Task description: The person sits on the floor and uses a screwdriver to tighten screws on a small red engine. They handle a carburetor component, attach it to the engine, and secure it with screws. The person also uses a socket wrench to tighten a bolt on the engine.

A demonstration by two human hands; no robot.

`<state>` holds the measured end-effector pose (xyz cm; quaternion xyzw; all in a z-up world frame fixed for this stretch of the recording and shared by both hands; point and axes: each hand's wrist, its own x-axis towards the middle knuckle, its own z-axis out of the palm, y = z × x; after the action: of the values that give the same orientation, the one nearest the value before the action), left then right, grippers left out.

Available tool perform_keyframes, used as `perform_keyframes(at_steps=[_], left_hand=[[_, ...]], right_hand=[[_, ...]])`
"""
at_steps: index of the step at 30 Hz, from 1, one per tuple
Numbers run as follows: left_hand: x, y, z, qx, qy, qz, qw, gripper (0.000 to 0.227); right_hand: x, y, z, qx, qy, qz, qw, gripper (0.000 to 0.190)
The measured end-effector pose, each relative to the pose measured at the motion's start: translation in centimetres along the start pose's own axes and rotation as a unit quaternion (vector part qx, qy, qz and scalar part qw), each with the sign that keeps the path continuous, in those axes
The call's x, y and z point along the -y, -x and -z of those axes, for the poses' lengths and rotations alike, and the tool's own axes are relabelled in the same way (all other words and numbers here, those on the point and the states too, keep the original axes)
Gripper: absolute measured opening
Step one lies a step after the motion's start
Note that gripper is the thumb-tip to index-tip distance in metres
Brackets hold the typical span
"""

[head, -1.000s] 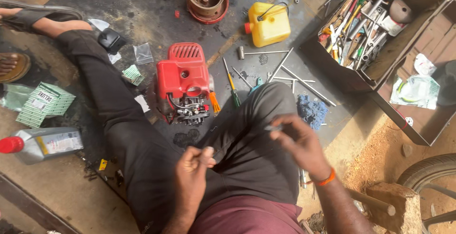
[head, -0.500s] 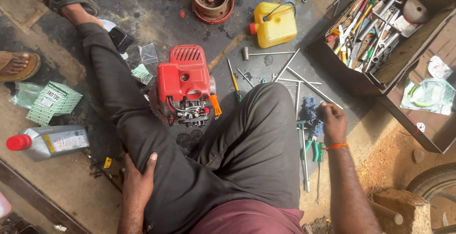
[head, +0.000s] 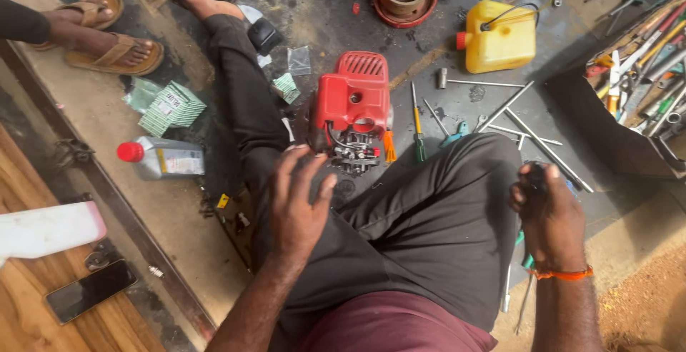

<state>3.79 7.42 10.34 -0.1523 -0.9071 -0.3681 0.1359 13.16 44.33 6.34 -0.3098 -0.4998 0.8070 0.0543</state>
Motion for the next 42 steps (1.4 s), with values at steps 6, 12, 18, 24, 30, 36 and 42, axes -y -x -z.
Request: perform_keyframes(at_steps=[6,12,18,24,30,36,42], left_hand=[[-1.7,-4.1,0.5,0.041,-0.122,-0.198,0.972,0.037],[0.0,-6.5,1.2,0.119,-0.167,-0.259,0.944,0.030],[1.7,-6.8,-0.2,0.147,-0.105,-0.275,0.944,0.030],[2.7,-6.6,-1.3,0.136,-0.077,-0.286,0.945,0.039],[2.7,-6.7,-1.7,0.104,-0.052,-0.276,0.954,0.040],[2.0,-6.9,-0.9,0.128,-0.010,-0.250,0.960,0.036],[1.4,-7.1,0.1,0.150,-0.014,-0.248,0.957,0.041]], right_hand=[[-1.3,1.4,-9.5,0.219,0.183,-0.020,0.958,0.033],[-1.2,1.2,-15.5,0.206,0.357,0.039,0.910,0.036],[0.1,1.4,-17.2,0.226,0.417,0.164,0.865,0.037],[0.9,1.0,-18.2,0.217,0.426,0.128,0.869,0.039],[0.9,0.0,-18.8,0.248,0.411,0.176,0.860,0.035],[0.9,0.3,-19.0,0.267,0.426,0.226,0.835,0.032],[1.1,1.1,-19.4,0.272,0.440,0.271,0.812,0.032]])
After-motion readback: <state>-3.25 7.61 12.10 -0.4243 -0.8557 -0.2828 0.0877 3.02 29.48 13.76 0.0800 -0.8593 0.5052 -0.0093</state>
